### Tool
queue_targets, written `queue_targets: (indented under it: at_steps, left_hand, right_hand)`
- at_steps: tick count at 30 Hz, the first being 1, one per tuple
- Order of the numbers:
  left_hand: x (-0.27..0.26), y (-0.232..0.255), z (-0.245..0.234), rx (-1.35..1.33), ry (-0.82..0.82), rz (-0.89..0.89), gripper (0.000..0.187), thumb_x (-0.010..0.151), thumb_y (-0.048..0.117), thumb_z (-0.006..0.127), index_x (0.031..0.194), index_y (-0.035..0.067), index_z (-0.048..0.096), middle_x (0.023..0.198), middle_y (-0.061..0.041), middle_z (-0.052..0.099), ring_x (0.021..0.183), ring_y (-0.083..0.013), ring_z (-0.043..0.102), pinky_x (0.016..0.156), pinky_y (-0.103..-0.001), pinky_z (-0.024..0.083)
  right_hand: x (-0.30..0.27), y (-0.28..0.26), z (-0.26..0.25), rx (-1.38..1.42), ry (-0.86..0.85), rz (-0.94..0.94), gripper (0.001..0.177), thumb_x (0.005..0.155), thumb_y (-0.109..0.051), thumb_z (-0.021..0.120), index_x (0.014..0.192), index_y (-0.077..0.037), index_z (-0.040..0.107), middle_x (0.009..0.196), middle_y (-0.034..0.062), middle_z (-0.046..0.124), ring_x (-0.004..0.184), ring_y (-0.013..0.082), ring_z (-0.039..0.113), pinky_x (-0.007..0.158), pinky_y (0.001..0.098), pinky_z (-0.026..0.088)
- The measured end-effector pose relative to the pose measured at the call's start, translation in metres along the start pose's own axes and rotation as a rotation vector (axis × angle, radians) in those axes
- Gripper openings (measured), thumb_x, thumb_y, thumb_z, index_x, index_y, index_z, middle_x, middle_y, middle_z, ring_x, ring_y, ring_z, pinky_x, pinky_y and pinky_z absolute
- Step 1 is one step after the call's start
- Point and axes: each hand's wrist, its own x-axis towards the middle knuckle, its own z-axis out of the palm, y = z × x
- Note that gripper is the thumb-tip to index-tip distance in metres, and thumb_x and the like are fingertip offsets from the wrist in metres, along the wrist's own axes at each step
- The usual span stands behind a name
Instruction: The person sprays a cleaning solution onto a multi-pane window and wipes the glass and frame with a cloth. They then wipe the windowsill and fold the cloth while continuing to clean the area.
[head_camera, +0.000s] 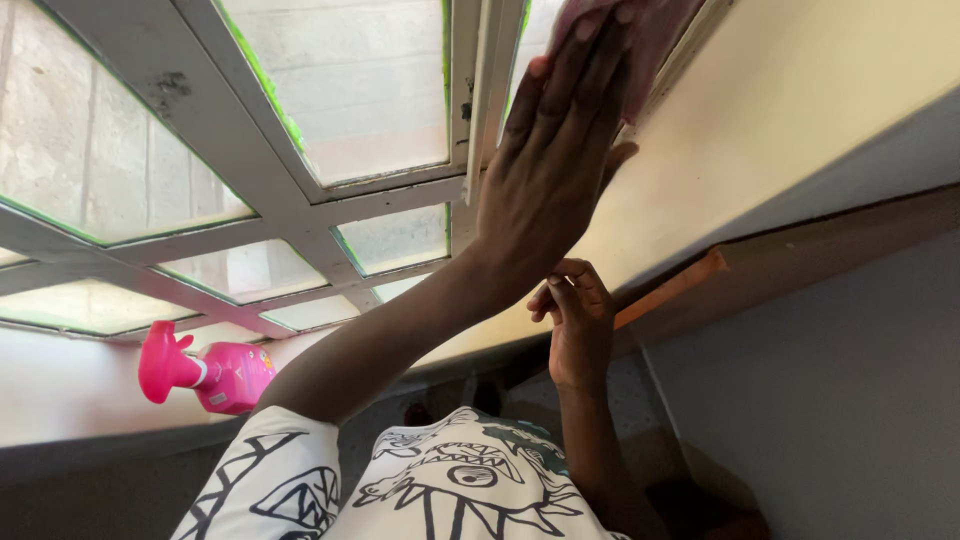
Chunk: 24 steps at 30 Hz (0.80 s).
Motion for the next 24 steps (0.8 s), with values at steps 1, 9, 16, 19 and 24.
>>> queue_targets:
  at_steps: [1,9,16,19,24]
  left_hand:
    - [-0.004,0.001,-0.002,-0.004,-0.018,-0.009,0.073,0.124,0.044,0.049,0.168,0.003,0.007,0.174,-0.012,-0.003,0.164,-0.0239,-0.006,0.137,-0.044,-0.003]
    - [-0.006,-0.01,-0.004,0.095,-0.025,-0.006,0.065,0.125,0.038,0.05,0.168,0.004,0.015,0.174,-0.012,0.003,0.163,-0.0227,-0.003,0.137,-0.045,-0.001]
    - [-0.019,0.001,-0.015,0.093,-0.065,-0.007,0.073,0.123,0.045,0.051,0.168,-0.002,0.018,0.173,-0.017,0.005,0.167,-0.0296,0.002,0.139,-0.049,0.001]
    - [-0.004,0.0,-0.026,0.088,-0.082,-0.019,0.069,0.122,0.042,0.051,0.167,-0.001,0.022,0.178,-0.018,0.008,0.166,-0.0307,0.005,0.137,-0.05,0.002]
    - [0.017,0.008,-0.036,-0.057,-0.125,-0.111,0.064,0.124,0.041,0.05,0.166,0.001,0.027,0.17,-0.017,0.014,0.158,-0.0346,0.009,0.13,-0.055,0.003]
  right_hand:
    - [0.0,0.001,-0.001,0.006,-0.006,0.002,0.01,0.104,-0.005,0.06,0.11,-0.003,0.067,0.083,0.0077,0.065,0.071,0.0127,0.065,0.065,0.028,0.05]
    - [0.0,-0.009,0.001,-0.004,0.017,-0.017,0.011,0.101,-0.005,0.058,0.106,-0.002,0.068,0.092,0.0044,0.07,0.071,0.0109,0.063,0.063,0.0268,0.048]
    - [-0.003,-0.009,-0.002,-0.017,0.005,-0.029,0.011,0.103,-0.006,0.059,0.108,-0.002,0.069,0.09,0.0054,0.069,0.071,0.0114,0.064,0.064,0.0271,0.049]
    - [-0.003,-0.016,0.0,-0.053,0.032,-0.007,0.011,0.102,-0.007,0.059,0.106,-0.003,0.068,0.092,0.0043,0.07,0.07,0.0106,0.063,0.063,0.0273,0.048]
    - [-0.002,-0.007,0.002,-0.004,0.006,0.018,0.01,0.103,-0.006,0.06,0.109,-0.003,0.067,0.085,0.006,0.067,0.071,0.012,0.064,0.065,0.0277,0.048]
